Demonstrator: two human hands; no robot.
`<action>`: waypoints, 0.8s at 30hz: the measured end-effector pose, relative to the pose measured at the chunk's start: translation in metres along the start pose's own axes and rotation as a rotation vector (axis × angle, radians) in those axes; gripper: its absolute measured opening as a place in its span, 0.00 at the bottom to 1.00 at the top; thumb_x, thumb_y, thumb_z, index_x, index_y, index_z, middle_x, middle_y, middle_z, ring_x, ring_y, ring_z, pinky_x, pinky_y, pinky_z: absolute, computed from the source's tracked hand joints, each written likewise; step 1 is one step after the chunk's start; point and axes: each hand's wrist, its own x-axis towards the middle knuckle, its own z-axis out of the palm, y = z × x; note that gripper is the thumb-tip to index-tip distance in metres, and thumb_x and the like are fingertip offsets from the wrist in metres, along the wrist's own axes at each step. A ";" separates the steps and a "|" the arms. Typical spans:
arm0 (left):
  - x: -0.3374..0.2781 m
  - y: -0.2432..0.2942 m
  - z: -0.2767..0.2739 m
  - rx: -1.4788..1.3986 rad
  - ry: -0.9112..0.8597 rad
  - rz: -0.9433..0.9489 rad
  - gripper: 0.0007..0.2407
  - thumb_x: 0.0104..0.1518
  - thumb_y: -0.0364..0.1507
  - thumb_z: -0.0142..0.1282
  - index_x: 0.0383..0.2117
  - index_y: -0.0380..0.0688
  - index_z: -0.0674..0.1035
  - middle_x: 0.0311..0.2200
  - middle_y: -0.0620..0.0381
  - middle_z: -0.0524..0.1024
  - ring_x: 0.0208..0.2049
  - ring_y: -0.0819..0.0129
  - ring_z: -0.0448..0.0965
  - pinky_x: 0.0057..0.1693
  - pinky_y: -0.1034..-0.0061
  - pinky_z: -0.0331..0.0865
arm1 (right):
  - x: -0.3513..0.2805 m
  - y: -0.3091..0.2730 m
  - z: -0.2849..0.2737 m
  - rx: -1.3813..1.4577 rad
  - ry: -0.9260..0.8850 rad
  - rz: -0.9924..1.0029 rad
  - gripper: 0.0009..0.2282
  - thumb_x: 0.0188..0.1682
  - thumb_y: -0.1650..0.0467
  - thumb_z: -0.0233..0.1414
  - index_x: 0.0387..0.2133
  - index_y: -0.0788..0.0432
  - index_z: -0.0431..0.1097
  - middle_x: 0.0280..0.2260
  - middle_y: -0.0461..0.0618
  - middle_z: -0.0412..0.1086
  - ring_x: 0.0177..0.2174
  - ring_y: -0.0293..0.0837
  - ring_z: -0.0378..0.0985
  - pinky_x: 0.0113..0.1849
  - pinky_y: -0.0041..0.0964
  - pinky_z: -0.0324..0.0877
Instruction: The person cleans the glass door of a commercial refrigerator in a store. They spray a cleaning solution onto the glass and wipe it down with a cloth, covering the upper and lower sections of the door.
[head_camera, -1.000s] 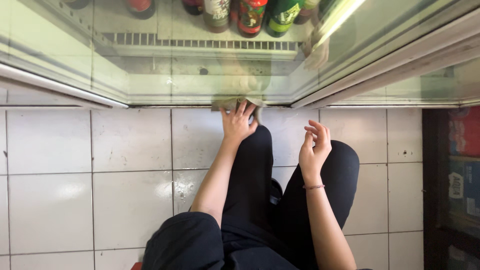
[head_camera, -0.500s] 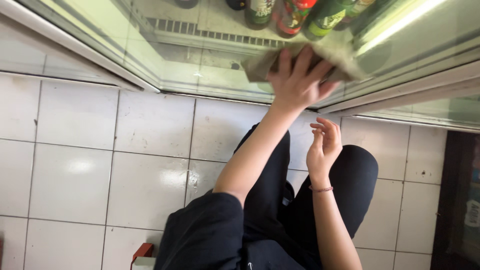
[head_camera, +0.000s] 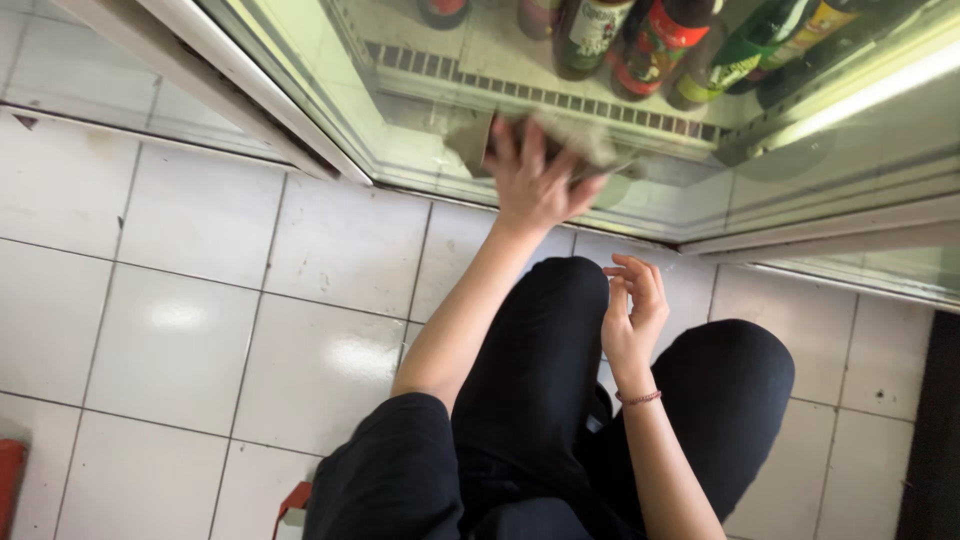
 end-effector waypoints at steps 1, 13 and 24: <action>0.034 0.003 -0.004 -0.009 0.032 0.011 0.22 0.65 0.58 0.45 0.55 0.63 0.77 0.74 0.49 0.43 0.75 0.36 0.32 0.72 0.33 0.16 | 0.003 -0.004 0.005 -0.005 -0.005 -0.004 0.09 0.54 0.81 0.47 0.44 0.68 0.71 0.45 0.55 0.71 0.41 0.44 0.81 0.42 0.33 0.74; -0.143 -0.046 -0.011 0.164 -0.476 -0.323 0.22 0.66 0.53 0.48 0.57 0.54 0.76 0.66 0.37 0.53 0.70 0.31 0.50 0.70 0.18 0.37 | 0.014 -0.036 0.051 0.033 -0.036 -0.089 0.08 0.54 0.82 0.47 0.42 0.68 0.72 0.41 0.54 0.72 0.41 0.43 0.81 0.44 0.33 0.73; 0.095 -0.082 -0.043 -0.006 0.199 -0.109 0.29 0.63 0.59 0.42 0.69 0.71 0.58 0.75 0.55 0.39 0.77 0.37 0.31 0.69 0.27 0.22 | -0.001 -0.046 0.087 0.023 -0.161 -0.095 0.08 0.53 0.82 0.47 0.41 0.68 0.71 0.41 0.55 0.73 0.39 0.44 0.81 0.42 0.33 0.74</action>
